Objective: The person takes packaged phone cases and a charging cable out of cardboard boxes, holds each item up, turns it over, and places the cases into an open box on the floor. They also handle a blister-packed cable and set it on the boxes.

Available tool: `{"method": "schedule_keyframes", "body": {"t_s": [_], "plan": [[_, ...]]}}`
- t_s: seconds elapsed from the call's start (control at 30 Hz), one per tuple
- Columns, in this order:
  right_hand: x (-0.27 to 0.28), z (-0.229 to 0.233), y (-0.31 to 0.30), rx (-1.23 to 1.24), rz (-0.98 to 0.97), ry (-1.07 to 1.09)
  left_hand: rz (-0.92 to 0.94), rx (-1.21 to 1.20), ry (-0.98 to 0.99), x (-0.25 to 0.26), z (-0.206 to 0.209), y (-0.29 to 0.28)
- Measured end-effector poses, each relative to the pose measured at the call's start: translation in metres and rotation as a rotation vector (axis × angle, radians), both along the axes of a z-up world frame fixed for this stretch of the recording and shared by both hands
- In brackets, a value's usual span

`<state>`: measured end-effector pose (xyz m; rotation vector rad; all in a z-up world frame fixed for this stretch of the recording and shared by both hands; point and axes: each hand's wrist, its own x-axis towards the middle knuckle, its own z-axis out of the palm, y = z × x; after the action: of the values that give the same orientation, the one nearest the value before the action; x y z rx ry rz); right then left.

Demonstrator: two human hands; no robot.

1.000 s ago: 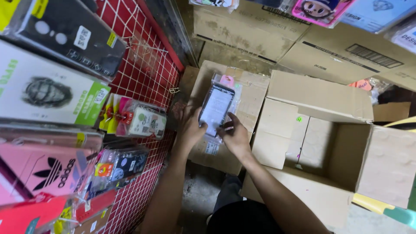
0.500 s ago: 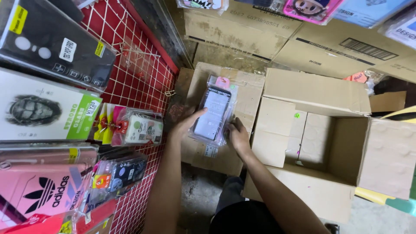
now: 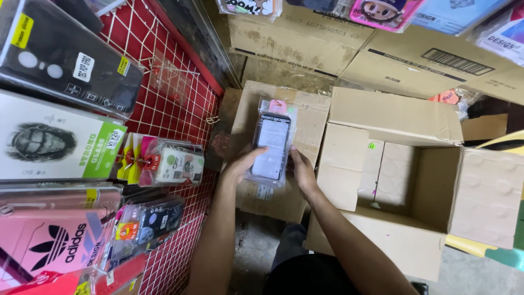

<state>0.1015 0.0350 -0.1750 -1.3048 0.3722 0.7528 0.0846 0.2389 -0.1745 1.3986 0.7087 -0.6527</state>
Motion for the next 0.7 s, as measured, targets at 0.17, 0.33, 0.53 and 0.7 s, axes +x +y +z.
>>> {"method": "schedule_keyframes", "body": {"t_s": [0.17,0.33,0.53,0.7], "plan": [[0.005,-0.025,-0.006,-0.008,0.036,0.038,0.093,-0.162,-0.036,-0.006,-0.029,0.002],[0.005,-0.003,-0.008,0.0,0.055,0.093,0.19,-0.269,-0.027,-0.009,-0.016,-0.002],[-0.002,-0.005,-0.013,-0.039,0.091,0.065,0.263,-0.361,0.012,-0.021,-0.035,-0.006],[-0.012,0.025,-0.015,-0.009,0.071,0.041,0.277,-0.394,0.003,-0.031,-0.028,-0.019]]}}
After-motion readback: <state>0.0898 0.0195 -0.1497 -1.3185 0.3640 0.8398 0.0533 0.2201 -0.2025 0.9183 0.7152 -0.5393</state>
